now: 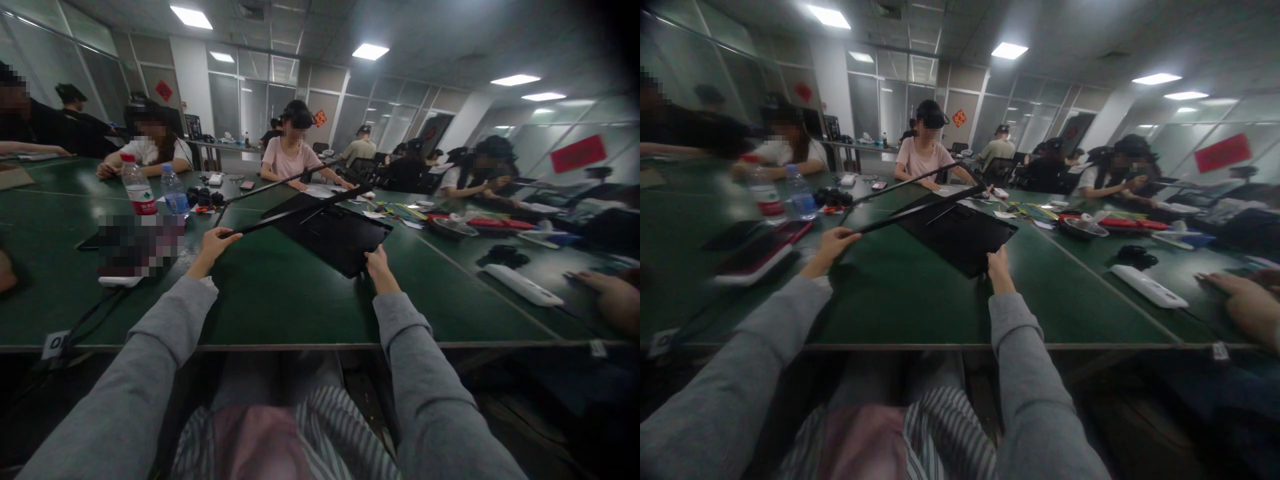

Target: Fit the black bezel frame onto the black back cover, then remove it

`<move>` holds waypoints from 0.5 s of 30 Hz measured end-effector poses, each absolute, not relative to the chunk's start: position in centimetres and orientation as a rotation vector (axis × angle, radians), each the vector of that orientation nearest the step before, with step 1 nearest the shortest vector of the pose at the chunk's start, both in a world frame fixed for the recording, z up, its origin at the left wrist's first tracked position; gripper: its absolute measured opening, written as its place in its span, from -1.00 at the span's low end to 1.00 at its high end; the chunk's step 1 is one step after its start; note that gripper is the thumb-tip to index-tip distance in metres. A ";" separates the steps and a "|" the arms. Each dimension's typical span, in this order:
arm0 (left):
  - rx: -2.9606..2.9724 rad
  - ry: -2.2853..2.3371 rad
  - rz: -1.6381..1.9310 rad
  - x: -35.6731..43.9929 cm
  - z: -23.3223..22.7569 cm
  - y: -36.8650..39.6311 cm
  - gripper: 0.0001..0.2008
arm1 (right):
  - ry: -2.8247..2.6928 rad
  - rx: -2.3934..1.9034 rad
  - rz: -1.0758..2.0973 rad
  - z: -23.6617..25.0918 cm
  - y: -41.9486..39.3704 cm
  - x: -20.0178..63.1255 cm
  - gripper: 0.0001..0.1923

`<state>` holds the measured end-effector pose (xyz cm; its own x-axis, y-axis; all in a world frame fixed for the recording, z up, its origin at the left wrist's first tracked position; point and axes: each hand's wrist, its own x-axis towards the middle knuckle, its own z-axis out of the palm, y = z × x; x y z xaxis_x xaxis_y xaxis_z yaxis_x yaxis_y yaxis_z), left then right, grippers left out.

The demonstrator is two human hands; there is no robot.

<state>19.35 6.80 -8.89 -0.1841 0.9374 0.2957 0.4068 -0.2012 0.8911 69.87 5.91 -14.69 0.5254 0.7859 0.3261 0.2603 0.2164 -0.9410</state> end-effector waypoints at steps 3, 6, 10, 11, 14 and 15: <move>1.690 1.564 1.359 19.0 -9.8 7.7 -0.51 | -0.903 -1.308 0.716 -14.6 6.4 69.1 -0.22; 1.826 1.594 1.323 18.5 -10.9 8.8 -0.54 | -0.915 -1.265 0.601 -14.1 6.4 69.5 -0.40; 2.004 1.657 1.252 18.5 -11.3 9.0 -0.58 | -0.818 -1.137 0.595 -12.6 5.9 70.5 -0.61; 2.035 1.664 1.234 18.6 -11.2 8.7 -0.59 | -0.827 -1.104 0.691 -12.2 5.8 70.6 -0.60; 2.079 1.662 1.181 19.1 -10.7 7.9 -0.60 | -0.946 -1.150 0.814 -11.8 5.6 70.1 -0.58; 2.082 1.662 1.165 19.2 -10.6 7.7 -0.59 | -1.001 -1.215 0.764 -11.9 5.5 69.8 -0.60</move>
